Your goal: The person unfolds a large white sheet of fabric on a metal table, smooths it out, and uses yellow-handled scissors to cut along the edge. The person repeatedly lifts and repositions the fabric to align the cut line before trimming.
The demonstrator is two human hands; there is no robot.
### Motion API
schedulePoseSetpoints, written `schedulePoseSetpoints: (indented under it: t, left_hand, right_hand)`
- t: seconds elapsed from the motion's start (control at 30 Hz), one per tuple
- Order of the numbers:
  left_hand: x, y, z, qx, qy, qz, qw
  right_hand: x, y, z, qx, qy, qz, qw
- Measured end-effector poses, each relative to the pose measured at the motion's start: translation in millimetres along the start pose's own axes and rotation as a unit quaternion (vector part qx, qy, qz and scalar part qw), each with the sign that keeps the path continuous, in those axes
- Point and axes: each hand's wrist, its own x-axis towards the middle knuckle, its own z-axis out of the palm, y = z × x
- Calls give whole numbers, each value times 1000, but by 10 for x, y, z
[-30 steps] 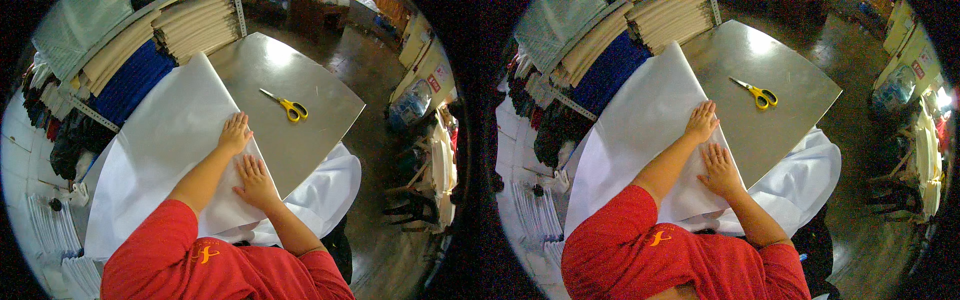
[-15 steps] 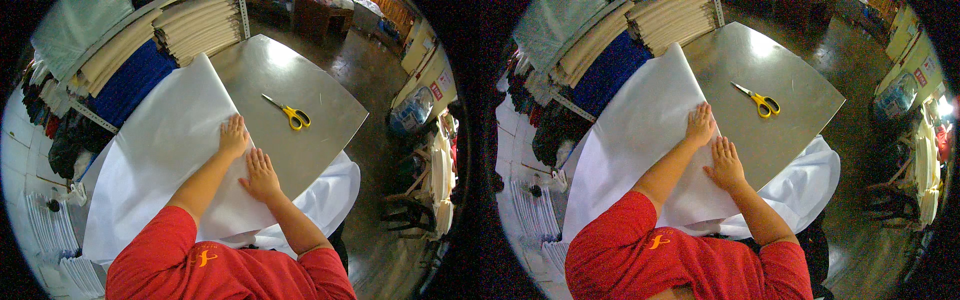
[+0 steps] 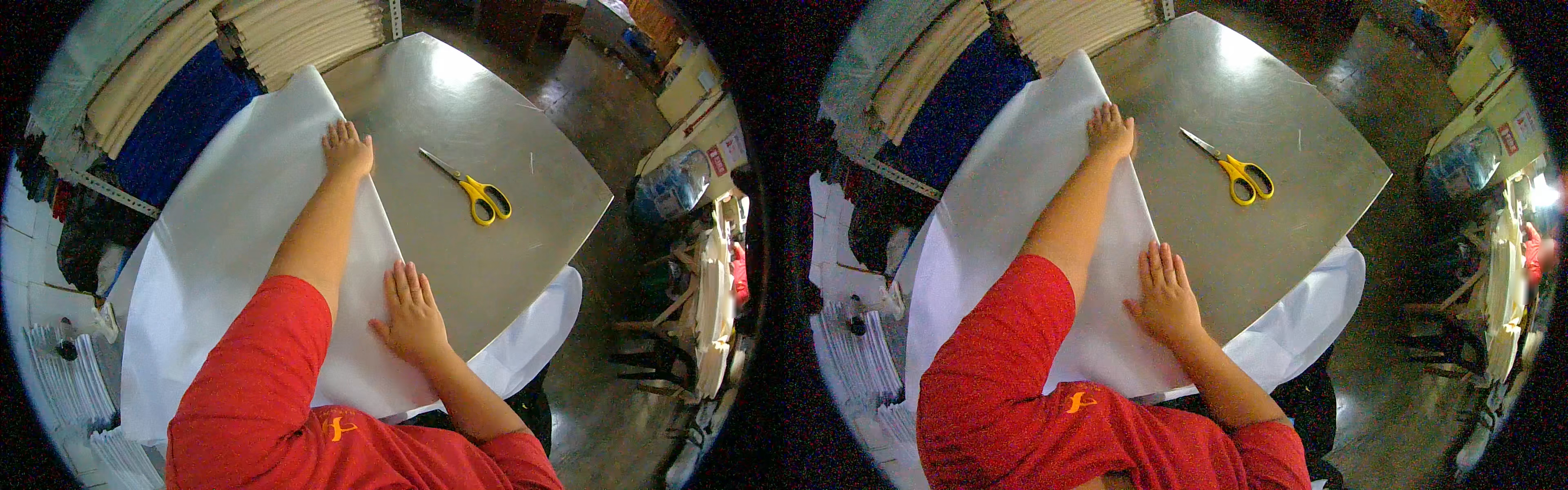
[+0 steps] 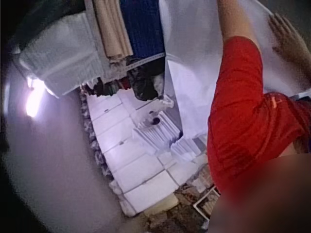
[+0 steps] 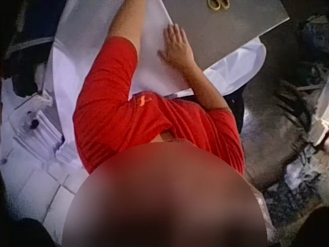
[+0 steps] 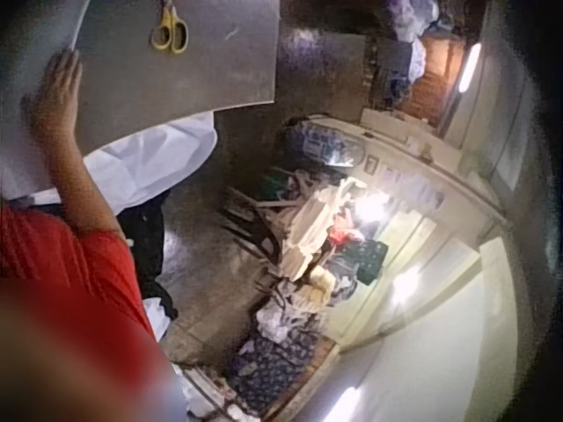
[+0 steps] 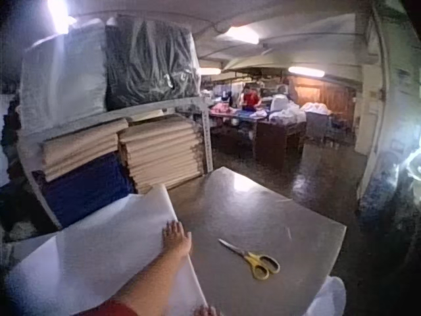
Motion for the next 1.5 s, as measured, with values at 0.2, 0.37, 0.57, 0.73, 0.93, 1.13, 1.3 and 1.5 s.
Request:
schedulePoseSetpoints:
  t: [0.2,0.37,0.57,0.73,0.93,1.13,1.3,1.5]
  left_hand:
    - [503,-10,72,-34,30,-43,998]
    - [918,-32,100,-47,32,-70,996]
    - [1176,-137,162,-31,42,-45,998]
    - [1449,-329,100,-86,40,-16,995]
    - [1593,-400,183,-11,61,-2,998]
    - [1537,-390,180,-9,71,-8,997]
    - [1521,-364,140,-6,71,-13,997]
    - [1543,-397,152,-22,82,-14,996]
  right_hand:
    - [69,-10,-31,-8,-43,9,999]
    - [82,9,-36,4,-63,17,998]
    - [118,-12,-43,5,-93,22,995]
    - [135,13,-50,10,-112,22,993]
    - [159,-13,-120,14,-116,19,993]
    - [842,131,-747,34,-39,-58,997]
    - [2300,107,-358,-63,120,-44,990]
    - [2381,291,107,-64,92,-38,993]
